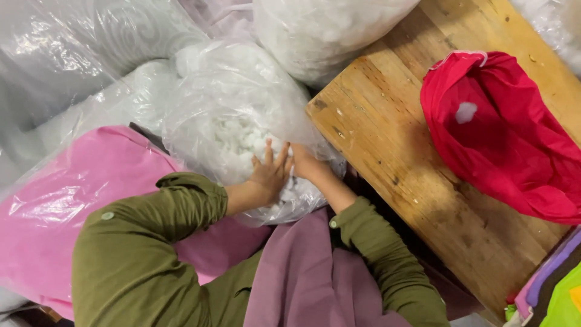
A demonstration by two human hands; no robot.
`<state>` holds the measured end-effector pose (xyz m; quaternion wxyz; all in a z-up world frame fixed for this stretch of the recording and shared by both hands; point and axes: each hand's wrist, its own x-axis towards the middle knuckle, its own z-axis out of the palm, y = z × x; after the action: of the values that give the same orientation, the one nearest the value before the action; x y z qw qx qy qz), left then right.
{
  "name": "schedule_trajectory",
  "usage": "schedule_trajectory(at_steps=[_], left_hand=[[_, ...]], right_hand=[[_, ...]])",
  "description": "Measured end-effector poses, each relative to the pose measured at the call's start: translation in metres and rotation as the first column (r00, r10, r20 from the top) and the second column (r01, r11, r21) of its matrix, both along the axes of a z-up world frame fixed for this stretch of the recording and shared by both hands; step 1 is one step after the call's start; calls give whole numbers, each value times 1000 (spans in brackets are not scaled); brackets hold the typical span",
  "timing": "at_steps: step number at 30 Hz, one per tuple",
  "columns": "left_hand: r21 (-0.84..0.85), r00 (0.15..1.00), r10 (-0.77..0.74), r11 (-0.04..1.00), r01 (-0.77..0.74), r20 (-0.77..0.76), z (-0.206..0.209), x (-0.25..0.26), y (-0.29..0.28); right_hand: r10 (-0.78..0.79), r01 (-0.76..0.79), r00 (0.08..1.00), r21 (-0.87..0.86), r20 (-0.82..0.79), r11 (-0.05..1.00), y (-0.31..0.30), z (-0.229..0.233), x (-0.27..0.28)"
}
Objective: Smoothing a packaged pillow with a lint roller and then stuffing a red pillowcase with fiberfill material.
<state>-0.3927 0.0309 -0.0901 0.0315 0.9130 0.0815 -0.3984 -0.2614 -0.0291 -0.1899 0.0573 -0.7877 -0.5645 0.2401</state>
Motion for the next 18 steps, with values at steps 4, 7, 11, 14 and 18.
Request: schedule_trajectory(at_steps=[4, 7, 11, 14, 18], left_hand=[[22, 900, 206, 972, -232, 385, -105, -3, 27], [-220, 870, 352, 932, -290, 345, -128, 2, 66], [-397, 803, 417, 883, -248, 425, -54, -22, 134], [-502, 644, 433, 860, -87, 631, 26, -38, 174], [-423, 662, 459, 877, -230, 593, 46, -55, 165]], right_hand=[[-343, 252, 873, -282, -348, 926, 12, -52, 4], [-421, 283, 796, -348, -435, 894, 15, -5, -14], [-484, 465, 585, -220, -651, 858, 19, 147, -2], [-82, 530, 382, 146, -921, 835, 19, 135, 2], [-121, 224, 892, 193, -436, 955, 4, 187, -7]])
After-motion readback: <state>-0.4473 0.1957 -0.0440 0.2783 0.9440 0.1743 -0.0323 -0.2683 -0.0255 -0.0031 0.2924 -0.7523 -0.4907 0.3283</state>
